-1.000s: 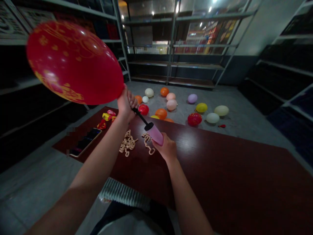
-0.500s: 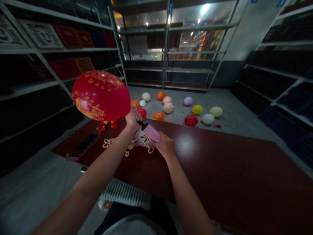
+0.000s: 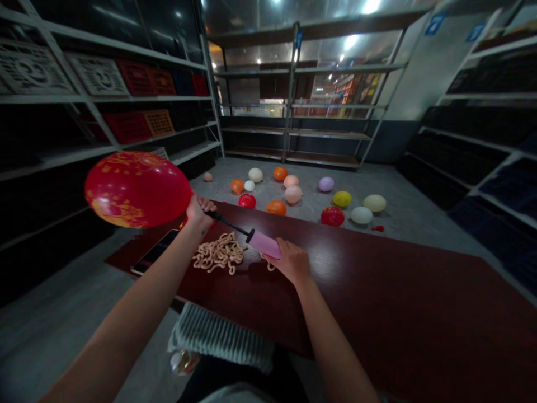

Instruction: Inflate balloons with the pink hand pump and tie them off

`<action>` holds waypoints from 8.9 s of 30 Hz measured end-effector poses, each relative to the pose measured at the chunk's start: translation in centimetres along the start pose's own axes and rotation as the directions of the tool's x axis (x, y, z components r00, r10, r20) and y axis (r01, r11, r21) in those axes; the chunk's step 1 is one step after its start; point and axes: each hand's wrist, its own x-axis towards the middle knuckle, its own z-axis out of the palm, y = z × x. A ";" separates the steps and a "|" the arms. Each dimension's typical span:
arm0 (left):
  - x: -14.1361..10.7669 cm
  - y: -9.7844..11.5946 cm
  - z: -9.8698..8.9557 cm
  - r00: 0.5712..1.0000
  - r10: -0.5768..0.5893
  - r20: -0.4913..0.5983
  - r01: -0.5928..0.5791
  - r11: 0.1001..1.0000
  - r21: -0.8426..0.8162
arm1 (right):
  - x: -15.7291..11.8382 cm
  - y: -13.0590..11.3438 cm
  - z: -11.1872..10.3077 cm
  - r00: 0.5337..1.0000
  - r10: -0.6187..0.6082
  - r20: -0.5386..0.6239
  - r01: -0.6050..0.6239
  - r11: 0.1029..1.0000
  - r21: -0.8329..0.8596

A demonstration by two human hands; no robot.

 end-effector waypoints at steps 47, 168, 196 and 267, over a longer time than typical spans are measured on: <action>-1.7 -3.6 1.2 1.000 -0.001 0.013 0.001 1.000 0.004 | -0.2 1.0 -0.8 0.985 -0.085 -0.147 0.057 0.982 -0.182; -2.6 0.1 6.3 0.957 0.110 0.267 -0.120 0.993 0.021 | 0.6 0.4 0.4 0.977 0.209 -0.042 -0.205 0.976 0.070; -3.1 -7.2 0.6 0.997 -0.012 0.072 0.010 1.000 0.025 | 0.7 -0.5 0.4 0.997 0.072 -0.001 -0.072 0.995 -0.071; 0.9 2.6 -0.7 0.991 0.060 0.119 -0.063 0.998 0.021 | 1.0 -0.9 -0.1 0.995 0.015 0.095 -0.009 0.998 -0.066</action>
